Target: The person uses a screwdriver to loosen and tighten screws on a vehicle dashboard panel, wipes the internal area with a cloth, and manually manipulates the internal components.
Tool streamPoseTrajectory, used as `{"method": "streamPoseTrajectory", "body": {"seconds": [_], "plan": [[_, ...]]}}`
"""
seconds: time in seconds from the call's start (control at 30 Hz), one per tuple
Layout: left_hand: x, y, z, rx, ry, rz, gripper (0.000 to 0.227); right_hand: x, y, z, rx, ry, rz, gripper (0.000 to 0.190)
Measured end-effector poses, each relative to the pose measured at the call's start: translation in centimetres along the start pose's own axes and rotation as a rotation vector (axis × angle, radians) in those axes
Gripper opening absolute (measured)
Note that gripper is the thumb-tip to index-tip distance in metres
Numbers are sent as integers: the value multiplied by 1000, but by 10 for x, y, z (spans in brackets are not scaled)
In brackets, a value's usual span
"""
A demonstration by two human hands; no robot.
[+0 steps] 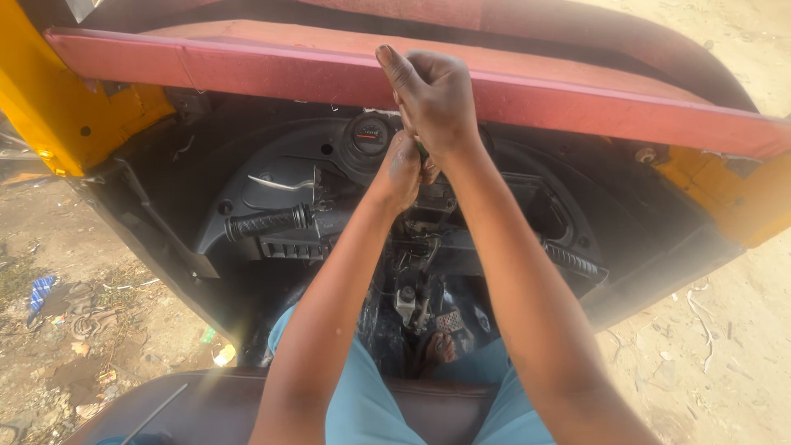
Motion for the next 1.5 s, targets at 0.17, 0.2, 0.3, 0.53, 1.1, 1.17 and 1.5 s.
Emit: {"method": "streamPoseTrajectory", "body": {"seconds": [0.17,0.2,0.3,0.53,1.1,1.17,1.5], "plan": [[-16,-3,9,34,-32,-139,25,15,10,2,-294,349,-323,55],[-14,-4,15,54,-11,-141,25,14,12,2,-291,344,-397,55],[-14,12,21,238,-146,-158,23,15,24,5,-272,339,-594,55],[-3,22,16,210,142,-308,21,41,25,13,-213,93,-248,36],[-7,-6,-7,-126,-107,199,35,-16,-1,-5,136,-317,263,51],[-12,-9,-2,-167,-89,206,38,-11,1,-6,67,-200,119,51],[-6,-7,20,71,-31,-219,53,-4,18,-8,-195,-43,41,46]]}}
Point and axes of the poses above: each hand's wrist, its own y-axis away from the middle knuckle, its own x-axis out of the palm, z = x × y, the point moved 3 cm from there along -y, towards the middle knuckle, and after that the axes turned 4 degrees about -x, right-handed, at the moved point
